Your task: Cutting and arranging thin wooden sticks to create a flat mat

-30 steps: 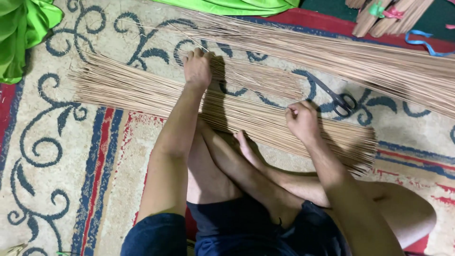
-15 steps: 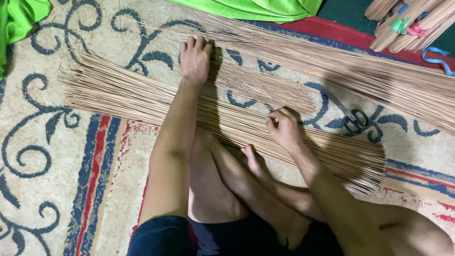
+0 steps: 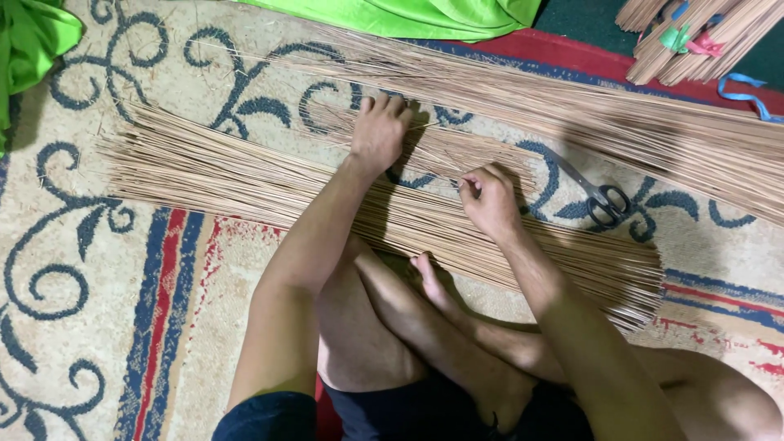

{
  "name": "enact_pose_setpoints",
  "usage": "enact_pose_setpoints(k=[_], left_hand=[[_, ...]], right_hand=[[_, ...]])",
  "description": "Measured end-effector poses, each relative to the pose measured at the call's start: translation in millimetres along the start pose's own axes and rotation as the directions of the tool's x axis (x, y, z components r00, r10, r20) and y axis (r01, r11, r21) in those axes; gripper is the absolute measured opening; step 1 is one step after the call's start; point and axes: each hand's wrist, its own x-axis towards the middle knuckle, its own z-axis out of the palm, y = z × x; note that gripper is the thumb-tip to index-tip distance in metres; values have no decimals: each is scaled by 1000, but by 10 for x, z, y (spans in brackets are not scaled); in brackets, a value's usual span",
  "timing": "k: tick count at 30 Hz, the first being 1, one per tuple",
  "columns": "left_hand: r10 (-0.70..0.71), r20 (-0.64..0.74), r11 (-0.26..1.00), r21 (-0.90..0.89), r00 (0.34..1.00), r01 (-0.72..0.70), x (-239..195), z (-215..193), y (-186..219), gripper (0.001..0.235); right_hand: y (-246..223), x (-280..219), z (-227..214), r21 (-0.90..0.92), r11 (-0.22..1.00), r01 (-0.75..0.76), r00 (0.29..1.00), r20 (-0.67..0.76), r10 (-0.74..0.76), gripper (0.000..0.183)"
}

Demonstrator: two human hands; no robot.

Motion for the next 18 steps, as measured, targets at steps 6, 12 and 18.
enact_pose_setpoints(k=[6,12,18], left_hand=[[-181,-201,983,-22,963,180,189,284,-185,25],[-150,-212,989,-19,966,149,271,316,-172,20],[-131,-277,991,-73,952,115,277,274,-153,22]], right_hand=[[34,40,63,3,999,-46,998,31,46,9],[40,7,123,18,1000,-14,1000,28,14,12],[98,-20,204,11,1000,-12,1000,19,11,10]])
